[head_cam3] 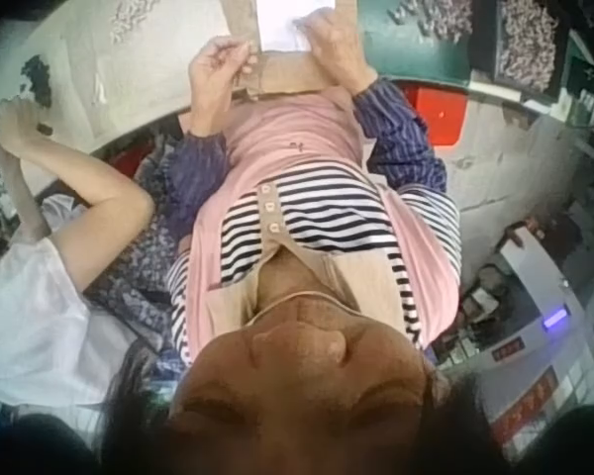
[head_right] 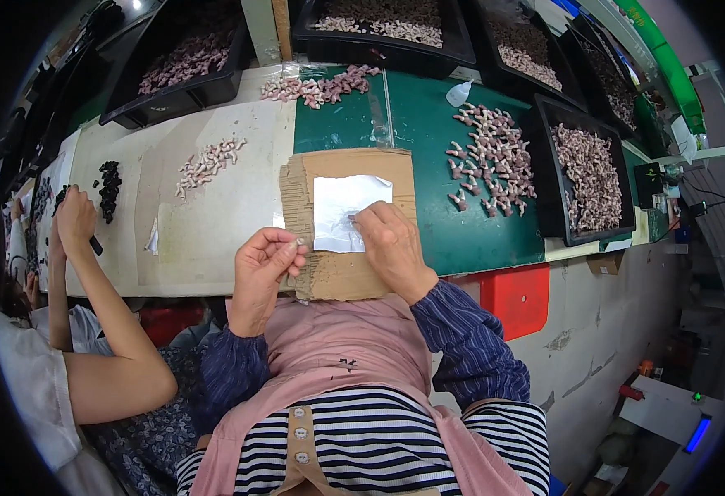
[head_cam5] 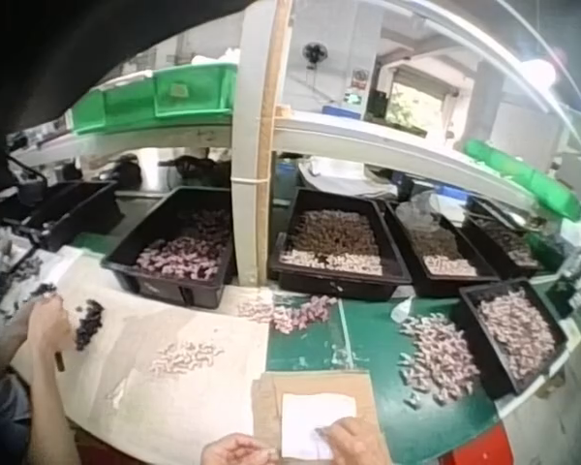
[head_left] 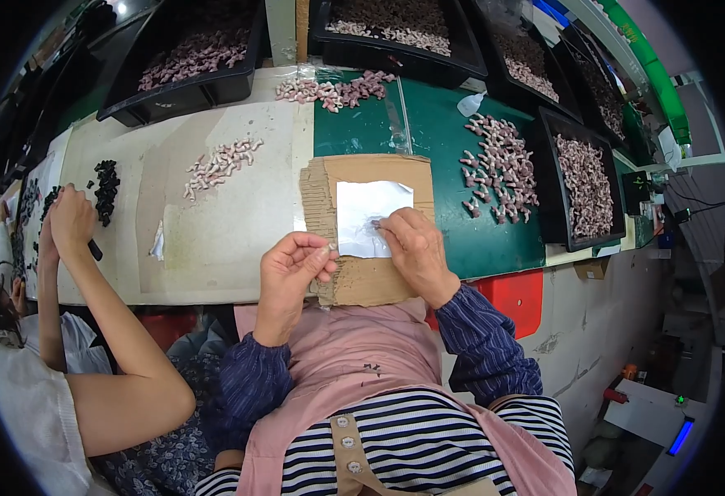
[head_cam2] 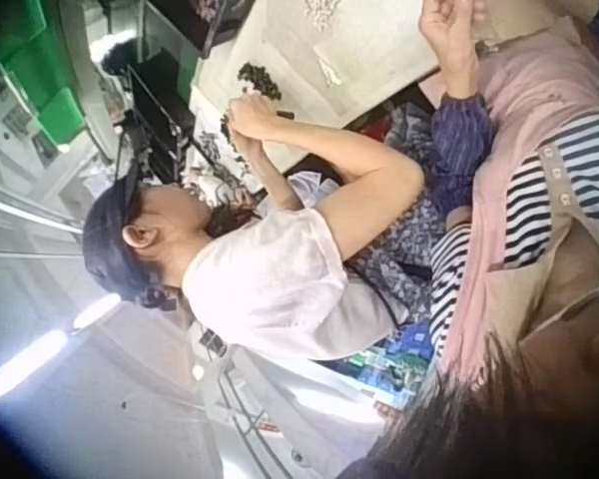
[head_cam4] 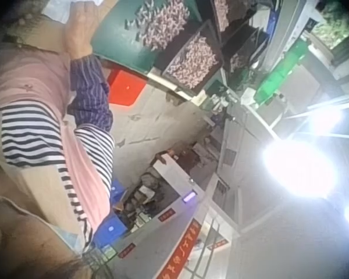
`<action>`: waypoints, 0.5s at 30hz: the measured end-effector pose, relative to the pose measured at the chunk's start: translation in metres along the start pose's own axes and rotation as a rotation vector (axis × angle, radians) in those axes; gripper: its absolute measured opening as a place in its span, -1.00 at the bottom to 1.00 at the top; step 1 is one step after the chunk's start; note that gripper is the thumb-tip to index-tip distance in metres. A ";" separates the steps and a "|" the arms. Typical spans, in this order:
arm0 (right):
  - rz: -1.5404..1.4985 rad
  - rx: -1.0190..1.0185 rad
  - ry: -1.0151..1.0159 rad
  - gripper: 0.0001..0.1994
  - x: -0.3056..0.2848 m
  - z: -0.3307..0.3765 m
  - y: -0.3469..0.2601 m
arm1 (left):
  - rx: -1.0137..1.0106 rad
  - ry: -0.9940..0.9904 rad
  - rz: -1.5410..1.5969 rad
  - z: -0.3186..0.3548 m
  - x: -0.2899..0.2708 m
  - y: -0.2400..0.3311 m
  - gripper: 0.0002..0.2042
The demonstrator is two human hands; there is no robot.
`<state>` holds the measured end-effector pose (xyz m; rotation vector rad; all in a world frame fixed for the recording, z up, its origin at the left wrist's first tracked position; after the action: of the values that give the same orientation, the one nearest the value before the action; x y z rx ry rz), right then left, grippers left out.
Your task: The person assembles small components by hand by picking up parts from the table, applying adhesive from a pad, and attaching the pieces together.
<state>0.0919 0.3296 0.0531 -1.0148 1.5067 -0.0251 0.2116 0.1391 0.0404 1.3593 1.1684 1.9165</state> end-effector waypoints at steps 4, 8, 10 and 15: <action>-0.008 -0.036 -0.025 -0.90 0.000 0.001 -0.001 | -0.010 -0.018 -0.024 0.005 0.004 -0.009 -0.86; 0.011 0.010 -0.009 -0.89 -0.002 0.000 -0.002 | 0.057 -0.027 -0.152 0.006 0.012 -0.012 -0.89; -0.015 0.004 -0.021 -0.89 -0.001 0.002 -0.006 | 0.094 -0.030 -0.203 0.006 0.012 -0.015 -0.90; -0.503 0.288 -0.083 -0.90 -0.012 0.007 -0.033 | 0.166 -0.025 -0.310 0.008 0.016 -0.017 -0.89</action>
<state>0.1144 0.3201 0.0788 -1.1177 1.1027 -0.5350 0.2119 0.1627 0.0345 1.1968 1.4587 1.6097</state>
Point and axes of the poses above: each hand's wrist, its own z-axis away from the middle knuckle, its own x-axis out of the palm, y = z × x, the point moved 1 cm from there along -z, towards the middle knuckle, and after that the axes turned 10 degrees about x, right-handed, at the moved point
